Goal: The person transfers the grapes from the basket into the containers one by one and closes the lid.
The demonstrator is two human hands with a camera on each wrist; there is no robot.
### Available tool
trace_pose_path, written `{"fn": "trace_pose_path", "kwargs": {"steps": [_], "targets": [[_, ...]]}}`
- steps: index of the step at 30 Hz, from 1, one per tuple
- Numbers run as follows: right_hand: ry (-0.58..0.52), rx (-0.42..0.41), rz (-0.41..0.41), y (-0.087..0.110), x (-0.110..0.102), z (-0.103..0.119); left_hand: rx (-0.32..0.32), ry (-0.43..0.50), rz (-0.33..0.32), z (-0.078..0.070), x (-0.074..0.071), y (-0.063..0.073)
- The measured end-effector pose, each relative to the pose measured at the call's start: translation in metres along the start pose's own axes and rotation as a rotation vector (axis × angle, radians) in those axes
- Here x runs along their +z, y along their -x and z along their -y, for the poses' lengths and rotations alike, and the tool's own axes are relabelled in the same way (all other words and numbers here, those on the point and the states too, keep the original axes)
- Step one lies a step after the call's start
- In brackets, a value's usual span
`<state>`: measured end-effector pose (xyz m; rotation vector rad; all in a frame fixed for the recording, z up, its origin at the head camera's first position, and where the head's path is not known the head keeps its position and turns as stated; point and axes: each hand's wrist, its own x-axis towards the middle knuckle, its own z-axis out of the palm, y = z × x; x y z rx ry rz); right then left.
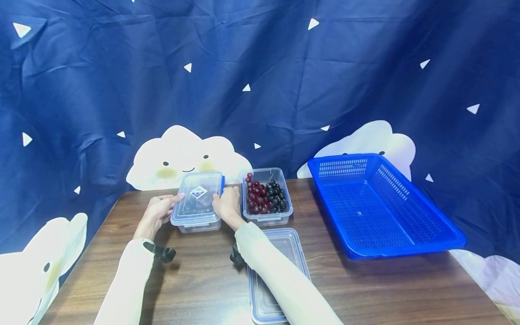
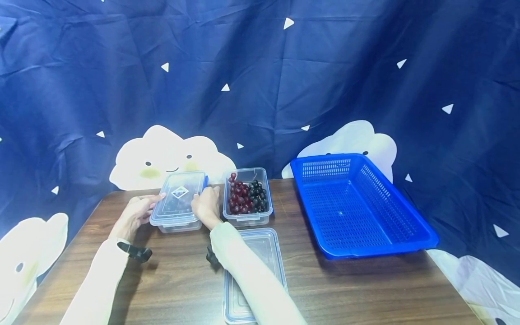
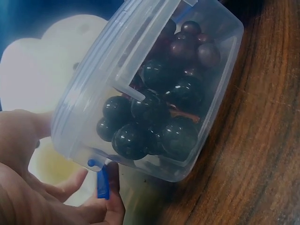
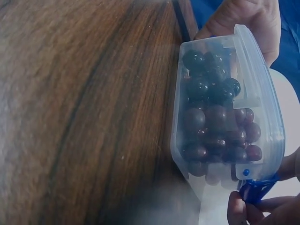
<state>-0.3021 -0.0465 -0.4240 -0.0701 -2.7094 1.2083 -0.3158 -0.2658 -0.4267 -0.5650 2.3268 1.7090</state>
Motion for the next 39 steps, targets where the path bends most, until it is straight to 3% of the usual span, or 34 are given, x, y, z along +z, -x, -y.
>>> {"fn": "trace_pose_path", "kwargs": {"steps": [25,39], "targets": [[-0.033,-0.008,-0.014,0.003,-0.001,-0.003,0.062,-0.006,-0.04,-0.001,0.002,0.004],[-0.029,-0.011,-0.024,0.003,0.001,-0.004,0.119,-0.157,-0.169,-0.004,0.011,0.01]]}}
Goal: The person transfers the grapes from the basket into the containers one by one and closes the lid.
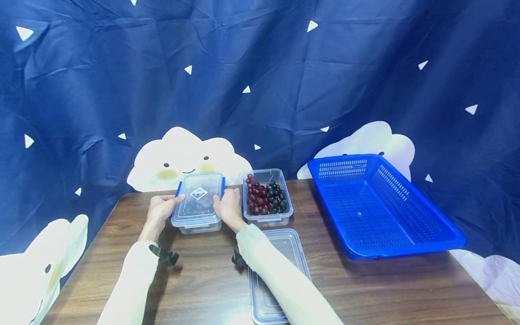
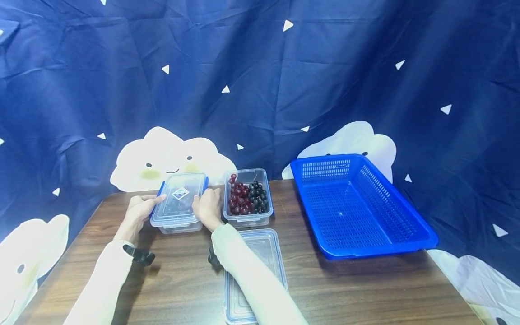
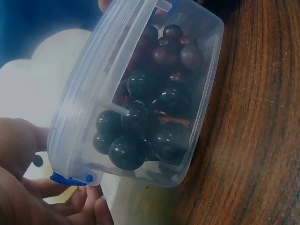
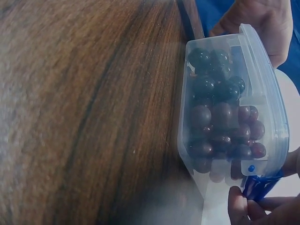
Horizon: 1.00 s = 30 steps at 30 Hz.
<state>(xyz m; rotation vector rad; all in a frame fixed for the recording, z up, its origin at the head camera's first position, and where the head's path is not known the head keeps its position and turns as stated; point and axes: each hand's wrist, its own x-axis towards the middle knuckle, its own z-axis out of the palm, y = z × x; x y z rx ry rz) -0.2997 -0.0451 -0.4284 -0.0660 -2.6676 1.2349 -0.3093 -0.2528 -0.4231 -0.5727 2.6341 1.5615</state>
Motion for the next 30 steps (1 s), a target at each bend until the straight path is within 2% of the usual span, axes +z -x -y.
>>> {"fn": "trace_pose_path", "kwargs": {"steps": [10,20,27,30], "targets": [[-0.015,-0.011,-0.005,0.0,-0.001,0.001,0.015,-0.095,-0.03,-0.007,0.0,0.003],[-0.025,-0.001,-0.002,0.0,0.001,-0.001,0.052,-0.116,-0.035,-0.008,-0.001,0.002],[-0.01,-0.013,-0.009,-0.001,0.0,-0.001,0.106,-0.188,-0.084,-0.015,0.004,0.004],[-0.024,-0.011,-0.002,0.001,-0.001,0.0,0.105,-0.212,-0.104,-0.016,0.005,0.005]]}}
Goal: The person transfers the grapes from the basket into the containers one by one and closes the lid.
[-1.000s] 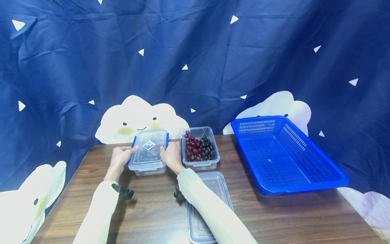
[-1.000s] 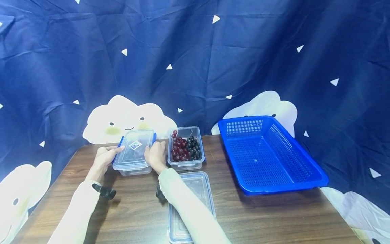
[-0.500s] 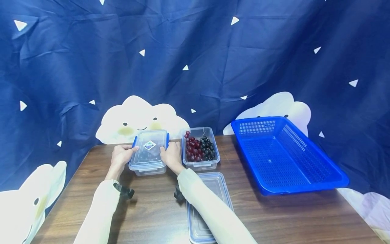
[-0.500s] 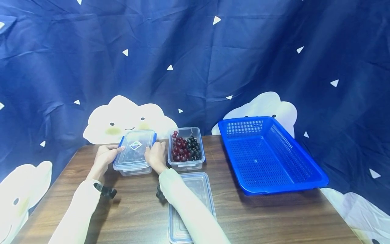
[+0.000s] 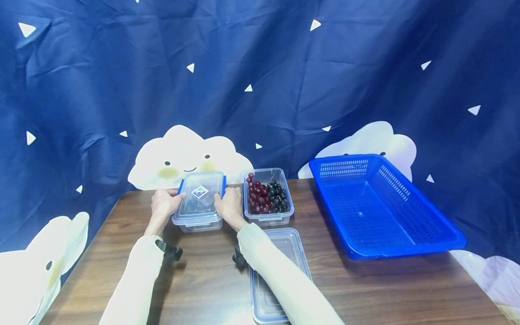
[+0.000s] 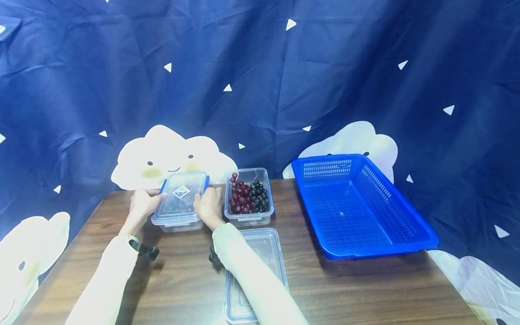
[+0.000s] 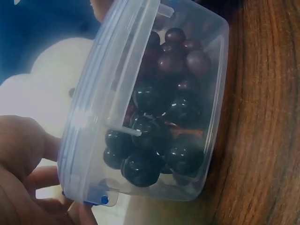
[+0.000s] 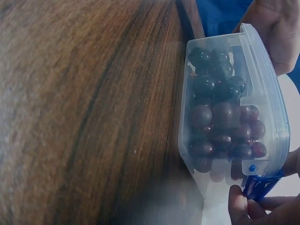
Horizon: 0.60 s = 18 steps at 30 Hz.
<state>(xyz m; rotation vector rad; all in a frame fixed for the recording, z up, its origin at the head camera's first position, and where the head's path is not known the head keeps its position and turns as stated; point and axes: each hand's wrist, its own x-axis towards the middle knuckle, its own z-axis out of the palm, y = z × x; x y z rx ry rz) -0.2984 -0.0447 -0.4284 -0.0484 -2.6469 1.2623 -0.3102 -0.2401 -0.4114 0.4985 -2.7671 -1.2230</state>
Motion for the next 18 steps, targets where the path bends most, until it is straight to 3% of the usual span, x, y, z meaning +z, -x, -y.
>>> {"fn": "trace_pose_path", "kwargs": {"steps": [10,18], "targets": [[0.009,-0.006,-0.008,0.003,0.001,-0.001,-0.027,0.058,0.0,0.008,0.002,0.0],[-0.063,0.046,-0.01,0.003,0.001,0.003,-0.022,0.06,-0.017,0.006,0.004,0.002]]}}
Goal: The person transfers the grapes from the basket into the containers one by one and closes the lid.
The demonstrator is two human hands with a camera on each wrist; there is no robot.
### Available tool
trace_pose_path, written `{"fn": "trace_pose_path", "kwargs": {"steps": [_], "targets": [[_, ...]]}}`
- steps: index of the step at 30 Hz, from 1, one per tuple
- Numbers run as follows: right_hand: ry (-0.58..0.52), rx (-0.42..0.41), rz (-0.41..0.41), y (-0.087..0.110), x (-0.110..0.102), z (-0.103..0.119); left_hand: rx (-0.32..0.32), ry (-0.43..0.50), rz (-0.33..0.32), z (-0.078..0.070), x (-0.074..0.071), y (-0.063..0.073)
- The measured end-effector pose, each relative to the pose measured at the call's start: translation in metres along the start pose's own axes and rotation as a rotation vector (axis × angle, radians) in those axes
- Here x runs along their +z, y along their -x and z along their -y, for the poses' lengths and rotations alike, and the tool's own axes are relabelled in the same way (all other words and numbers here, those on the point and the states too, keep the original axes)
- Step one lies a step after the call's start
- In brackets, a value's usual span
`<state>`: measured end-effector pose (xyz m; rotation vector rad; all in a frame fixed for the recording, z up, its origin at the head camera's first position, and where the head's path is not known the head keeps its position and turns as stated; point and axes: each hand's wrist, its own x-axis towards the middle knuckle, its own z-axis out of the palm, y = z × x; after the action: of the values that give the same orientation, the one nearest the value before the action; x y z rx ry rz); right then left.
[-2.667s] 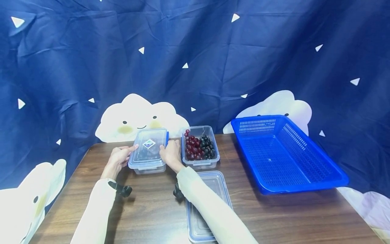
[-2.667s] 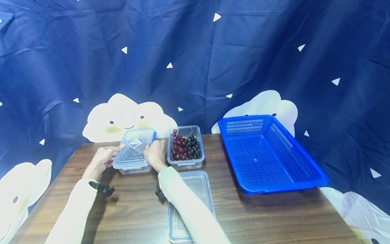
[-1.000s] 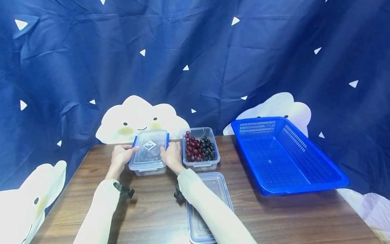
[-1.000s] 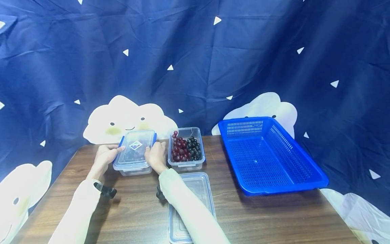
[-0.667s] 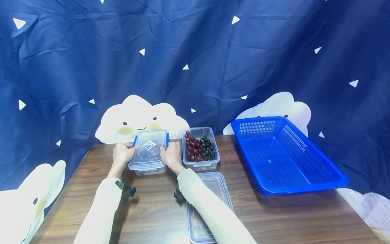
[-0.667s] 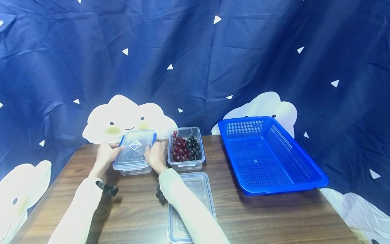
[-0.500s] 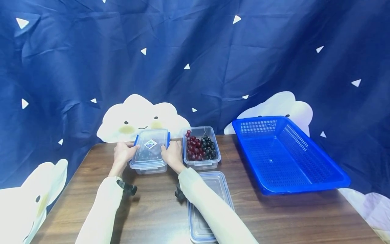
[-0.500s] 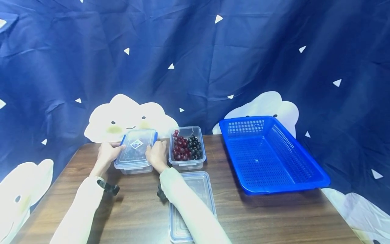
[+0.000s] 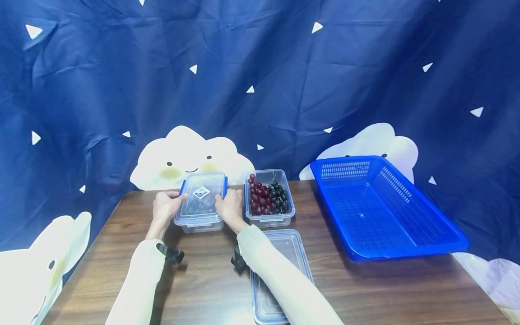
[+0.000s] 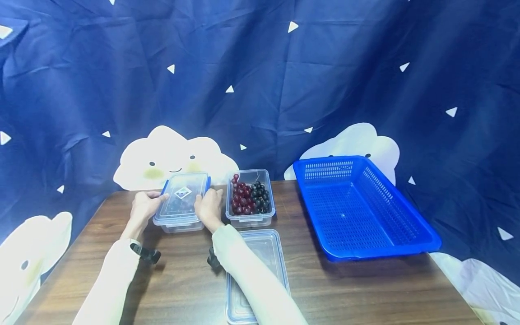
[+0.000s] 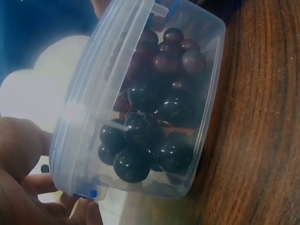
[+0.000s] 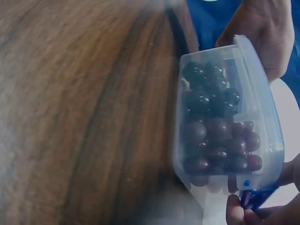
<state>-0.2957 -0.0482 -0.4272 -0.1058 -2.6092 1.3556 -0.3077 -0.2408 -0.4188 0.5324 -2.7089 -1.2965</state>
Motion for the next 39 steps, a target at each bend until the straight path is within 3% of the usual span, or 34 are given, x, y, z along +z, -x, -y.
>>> {"fn": "trace_pose_path", "kwargs": {"steps": [6,9,14,18,22,25,31,39], "targets": [[-0.051,0.02,0.081,-0.011,-0.012,-0.003,0.056,-0.096,-0.012,-0.005,0.001,0.008],[-0.047,-0.007,0.166,-0.014,-0.026,-0.005,0.103,-0.146,-0.066,-0.008,0.005,0.016],[-0.076,-0.088,0.291,-0.005,-0.062,0.001,0.267,-0.16,-0.212,-0.021,0.013,0.036],[-0.096,-0.206,0.362,0.016,-0.097,0.007,0.422,-0.146,-0.205,-0.034,0.013,0.06],[-0.033,-0.328,0.416,0.039,-0.135,0.001,0.548,-0.143,-0.091,-0.042,0.014,0.085],[0.019,-0.357,0.439,0.054,-0.162,-0.013,0.577,-0.11,0.053,-0.042,0.02,0.103],[0.118,-0.325,0.459,0.078,-0.204,-0.052,0.426,0.041,0.394,-0.033,0.033,0.134],[0.308,-0.294,0.474,0.109,-0.238,-0.103,0.224,0.269,0.757,-0.01,0.046,0.152]]}}
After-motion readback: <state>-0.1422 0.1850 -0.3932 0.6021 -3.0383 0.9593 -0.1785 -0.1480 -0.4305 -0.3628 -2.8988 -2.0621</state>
